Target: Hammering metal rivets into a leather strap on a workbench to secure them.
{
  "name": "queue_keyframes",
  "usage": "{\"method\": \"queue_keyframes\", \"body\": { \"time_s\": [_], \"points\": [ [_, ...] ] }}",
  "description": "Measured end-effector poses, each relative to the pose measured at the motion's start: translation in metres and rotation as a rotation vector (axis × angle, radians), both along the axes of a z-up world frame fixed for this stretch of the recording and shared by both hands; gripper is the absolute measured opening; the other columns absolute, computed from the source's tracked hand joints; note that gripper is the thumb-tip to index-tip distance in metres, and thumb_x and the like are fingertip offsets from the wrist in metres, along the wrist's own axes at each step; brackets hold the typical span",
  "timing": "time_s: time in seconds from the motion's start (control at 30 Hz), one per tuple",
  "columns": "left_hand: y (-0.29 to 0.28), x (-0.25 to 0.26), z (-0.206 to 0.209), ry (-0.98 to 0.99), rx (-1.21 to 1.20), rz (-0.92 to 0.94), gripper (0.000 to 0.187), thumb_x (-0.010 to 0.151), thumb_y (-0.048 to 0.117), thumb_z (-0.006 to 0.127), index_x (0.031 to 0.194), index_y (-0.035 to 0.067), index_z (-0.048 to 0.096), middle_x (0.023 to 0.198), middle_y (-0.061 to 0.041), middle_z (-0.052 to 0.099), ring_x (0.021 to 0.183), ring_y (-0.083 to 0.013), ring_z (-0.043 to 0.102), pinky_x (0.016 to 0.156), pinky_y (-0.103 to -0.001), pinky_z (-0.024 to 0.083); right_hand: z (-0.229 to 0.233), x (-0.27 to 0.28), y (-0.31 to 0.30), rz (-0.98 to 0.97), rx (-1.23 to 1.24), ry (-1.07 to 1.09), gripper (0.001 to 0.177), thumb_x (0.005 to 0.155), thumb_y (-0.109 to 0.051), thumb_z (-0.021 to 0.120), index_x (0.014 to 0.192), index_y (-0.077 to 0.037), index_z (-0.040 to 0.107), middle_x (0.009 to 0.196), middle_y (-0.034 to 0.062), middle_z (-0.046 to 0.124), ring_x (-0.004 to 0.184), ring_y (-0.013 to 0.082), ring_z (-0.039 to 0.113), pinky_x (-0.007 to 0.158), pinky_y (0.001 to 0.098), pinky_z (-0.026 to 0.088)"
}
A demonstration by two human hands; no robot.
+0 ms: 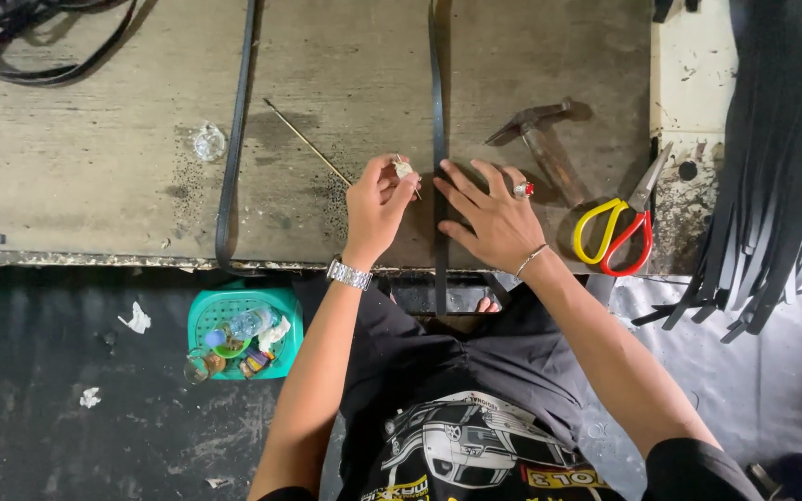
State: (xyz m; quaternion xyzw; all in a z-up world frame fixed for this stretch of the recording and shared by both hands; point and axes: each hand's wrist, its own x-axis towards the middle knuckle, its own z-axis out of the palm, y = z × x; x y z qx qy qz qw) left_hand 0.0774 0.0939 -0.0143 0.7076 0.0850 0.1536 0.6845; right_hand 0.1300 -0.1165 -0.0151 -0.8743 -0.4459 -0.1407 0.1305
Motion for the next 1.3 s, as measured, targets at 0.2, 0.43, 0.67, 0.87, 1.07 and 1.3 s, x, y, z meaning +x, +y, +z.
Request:
{"method": "queue_keyframes", "body": {
  "time_s": [0.2,0.43,0.67,0.87,1.07,1.3],
  "points": [
    [0.003,-0.003,-0.011,-0.114,0.066,-0.025,0.039,0.101,0.020,0.071,0.122,-0.009,0.056,0.100,-0.030,0.070,0.085,-0.0298,0.077,0.071,-0.036,0.065,0.006,-0.002,-0.001,0.032,0.029,0.057,0.082,0.090,-0.075,0.054,0.152,-0.020,0.052,0.159,-0.0019,0.048,0.141,0.0297,0.041,0.110,0.0519,0.023],
    [0.002,-0.004,-0.009,-0.149,0.104,-0.014,0.034,0.102,0.020,0.070,0.119,-0.006,0.057,0.097,-0.028,0.072,0.082,-0.0295,0.077,0.071,-0.035,0.065,0.006,-0.001,-0.002,0.047,0.019,0.083,0.059,0.105,-0.054,0.049,0.149,-0.015,0.054,0.160,0.0002,0.048,0.141,0.0299,0.040,0.110,0.0517,0.024],
    [0.002,-0.007,-0.002,-0.143,0.055,-0.051,0.033,0.105,0.024,0.063,0.119,-0.006,0.060,0.096,-0.029,0.074,0.086,-0.0294,0.076,0.074,-0.036,0.065,0.004,0.001,0.000,0.047,0.055,0.072,0.077,0.094,-0.069,0.056,0.147,-0.013,0.057,0.159,-0.0002,0.049,0.140,0.0285,0.040,0.109,0.0509,0.024],
    [0.001,-0.008,0.002,-0.146,0.027,-0.064,0.035,0.107,0.025,0.056,0.120,-0.007,0.064,0.100,-0.028,0.074,0.088,-0.0302,0.076,0.075,-0.037,0.065,0.006,0.001,-0.001,0.040,0.066,0.045,0.075,0.095,-0.070,0.054,0.145,-0.014,0.059,0.158,-0.0006,0.051,0.139,0.0280,0.042,0.108,0.0504,0.026],
    [0.002,-0.008,0.001,-0.163,-0.022,-0.067,0.038,0.109,0.023,0.047,0.122,-0.008,0.064,0.105,-0.027,0.073,0.090,-0.0298,0.073,0.077,-0.037,0.063,0.012,-0.001,0.000,0.049,0.055,0.066,0.071,0.095,-0.059,0.059,0.150,-0.014,0.054,0.158,0.0017,0.051,0.140,0.0293,0.042,0.109,0.0515,0.027],
    [0.005,-0.006,-0.005,-0.153,-0.076,-0.100,0.039,0.107,0.037,0.047,0.115,0.000,0.051,0.109,-0.024,0.074,0.093,-0.0295,0.075,0.074,-0.036,0.061,0.014,-0.002,0.000,0.047,0.053,0.078,0.070,0.095,-0.056,0.060,0.150,-0.013,0.054,0.158,0.0032,0.050,0.140,0.0305,0.042,0.110,0.0523,0.025]
  ]
}}
